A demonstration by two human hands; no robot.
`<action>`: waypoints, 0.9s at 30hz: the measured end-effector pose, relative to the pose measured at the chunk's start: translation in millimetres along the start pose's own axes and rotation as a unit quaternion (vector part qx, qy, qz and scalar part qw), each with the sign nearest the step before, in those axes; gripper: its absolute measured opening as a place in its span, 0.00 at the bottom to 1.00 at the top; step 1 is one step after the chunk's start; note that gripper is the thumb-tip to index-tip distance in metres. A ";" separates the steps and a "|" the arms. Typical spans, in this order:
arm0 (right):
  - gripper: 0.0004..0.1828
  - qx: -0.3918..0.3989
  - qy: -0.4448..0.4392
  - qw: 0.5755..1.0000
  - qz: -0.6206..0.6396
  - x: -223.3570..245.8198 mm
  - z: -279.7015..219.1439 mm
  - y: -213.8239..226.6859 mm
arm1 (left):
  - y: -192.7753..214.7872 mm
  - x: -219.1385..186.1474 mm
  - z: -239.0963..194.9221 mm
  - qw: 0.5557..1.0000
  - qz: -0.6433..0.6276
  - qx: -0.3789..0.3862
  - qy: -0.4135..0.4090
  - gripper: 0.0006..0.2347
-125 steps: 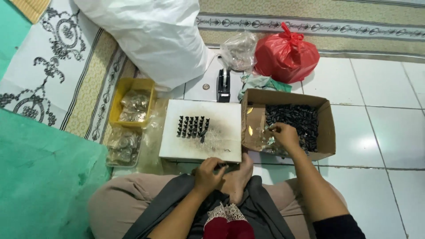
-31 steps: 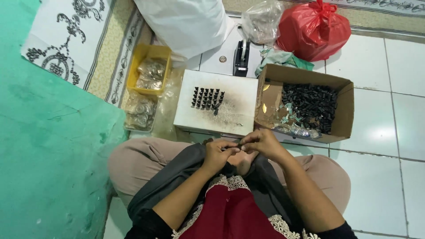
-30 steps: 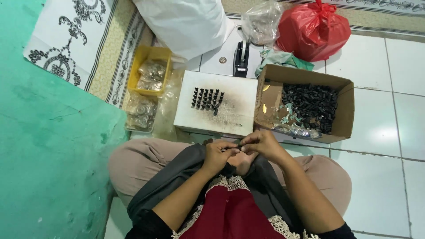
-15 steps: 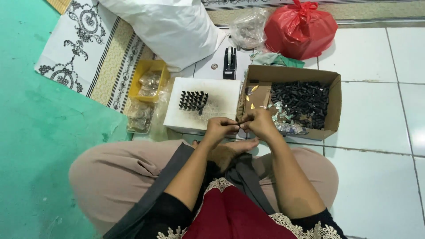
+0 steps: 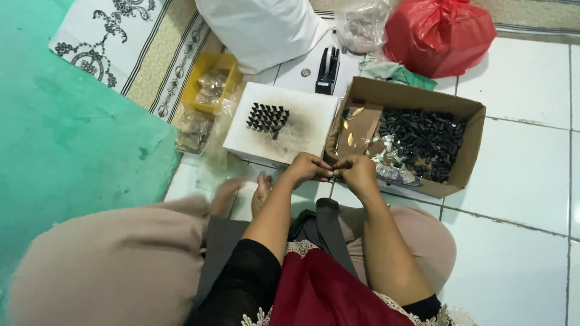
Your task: The person sits on the floor and assembles small black plastic components by hand, picking parts from a cardboard box and arranging them on a white board. After assembling a batch, the person places the components into a clear plastic bag and sets it aside.
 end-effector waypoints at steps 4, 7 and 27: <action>0.13 -0.014 -0.001 0.999 0.029 23.5 -9.0 0.0 | 3.8 -3.1 -10.5 1.000 -0.002 -0.008 -0.006 0.10; 0.12 -0.024 -0.009 0.991 0.130 40.8 -10.1 -2.2 | 15.0 -10.9 -19.9 1.000 0.013 -0.006 -0.015 0.11; 0.10 0.013 0.002 0.997 0.071 64.3 52.6 -65.6 | 86.9 17.7 29.8 0.992 -0.080 -0.090 -0.047 0.08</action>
Point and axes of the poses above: each hand's wrist, its own z-axis towards the middle knuckle, its own y-axis out of the back of the hand, x = y × z, the point moved 3 cm from there along z, towards the middle knuckle, and after that the axes turned 12 degrees about y, right-handed, at the moved point
